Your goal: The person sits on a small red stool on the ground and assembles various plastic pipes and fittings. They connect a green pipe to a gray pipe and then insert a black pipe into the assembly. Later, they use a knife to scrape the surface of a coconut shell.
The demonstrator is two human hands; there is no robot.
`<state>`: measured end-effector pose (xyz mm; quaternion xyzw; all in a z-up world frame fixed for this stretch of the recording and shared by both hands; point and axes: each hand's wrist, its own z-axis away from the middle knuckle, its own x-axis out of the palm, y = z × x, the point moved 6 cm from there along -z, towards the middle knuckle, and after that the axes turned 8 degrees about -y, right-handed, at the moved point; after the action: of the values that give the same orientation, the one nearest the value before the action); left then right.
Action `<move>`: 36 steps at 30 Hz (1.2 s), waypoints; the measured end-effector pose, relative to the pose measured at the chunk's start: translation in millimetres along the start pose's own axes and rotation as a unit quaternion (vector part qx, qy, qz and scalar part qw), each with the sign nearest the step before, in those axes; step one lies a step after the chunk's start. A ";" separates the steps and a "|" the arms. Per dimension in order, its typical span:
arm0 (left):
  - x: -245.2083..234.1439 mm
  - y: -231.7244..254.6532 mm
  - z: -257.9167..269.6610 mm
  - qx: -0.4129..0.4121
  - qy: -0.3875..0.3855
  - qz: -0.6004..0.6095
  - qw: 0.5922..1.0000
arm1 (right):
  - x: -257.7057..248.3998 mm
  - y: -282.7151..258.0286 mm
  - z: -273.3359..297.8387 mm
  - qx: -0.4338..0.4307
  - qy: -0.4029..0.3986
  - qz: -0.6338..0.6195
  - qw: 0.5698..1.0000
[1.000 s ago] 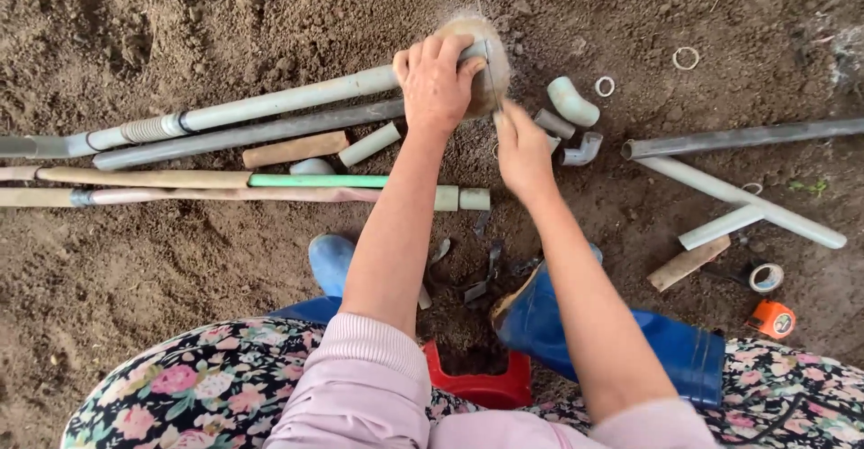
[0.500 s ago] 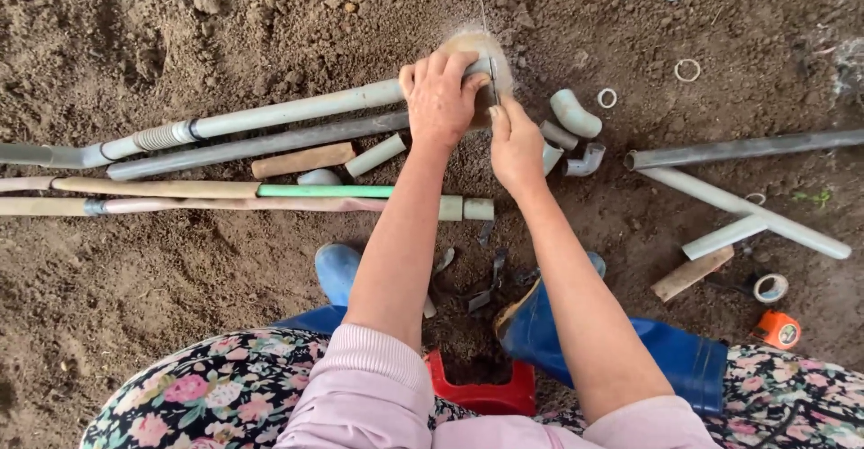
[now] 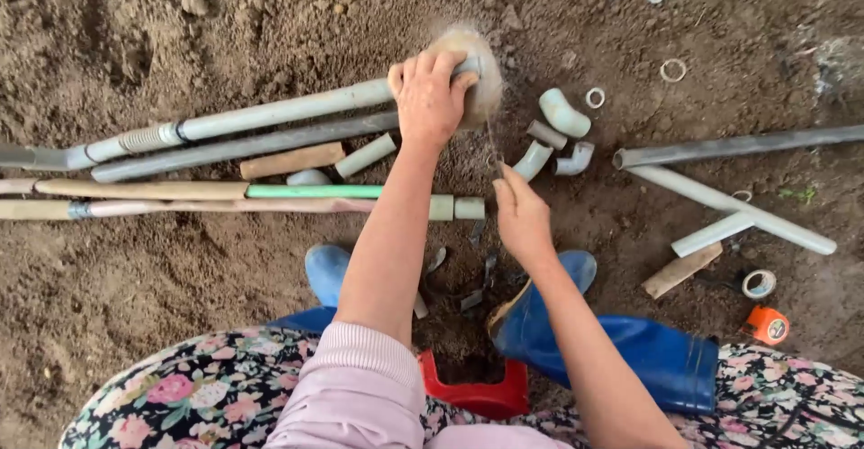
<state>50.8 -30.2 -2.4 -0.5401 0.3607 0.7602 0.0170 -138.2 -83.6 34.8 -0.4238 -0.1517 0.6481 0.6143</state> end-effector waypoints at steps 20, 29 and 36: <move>-1.9 -0.3 1.2 0.000 -0.002 0.001 1.000 | 4.8 8.0 -11.5 -0.037 0.029 0.034 0.998; 3.9 -3.9 -0.5 0.006 0.009 -0.006 1.000 | -5.8 -4.2 -44.8 -0.059 0.045 0.063 0.995; 7.7 -2.0 -4.0 -0.009 -0.008 0.003 1.000 | -12.3 -34.1 -79.2 -0.079 0.074 0.041 0.993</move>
<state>51.7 -33.8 -10.5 -0.5330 0.3554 0.7678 0.0127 -58.5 -113.8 16.7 -0.5240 -0.1390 0.6255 0.5611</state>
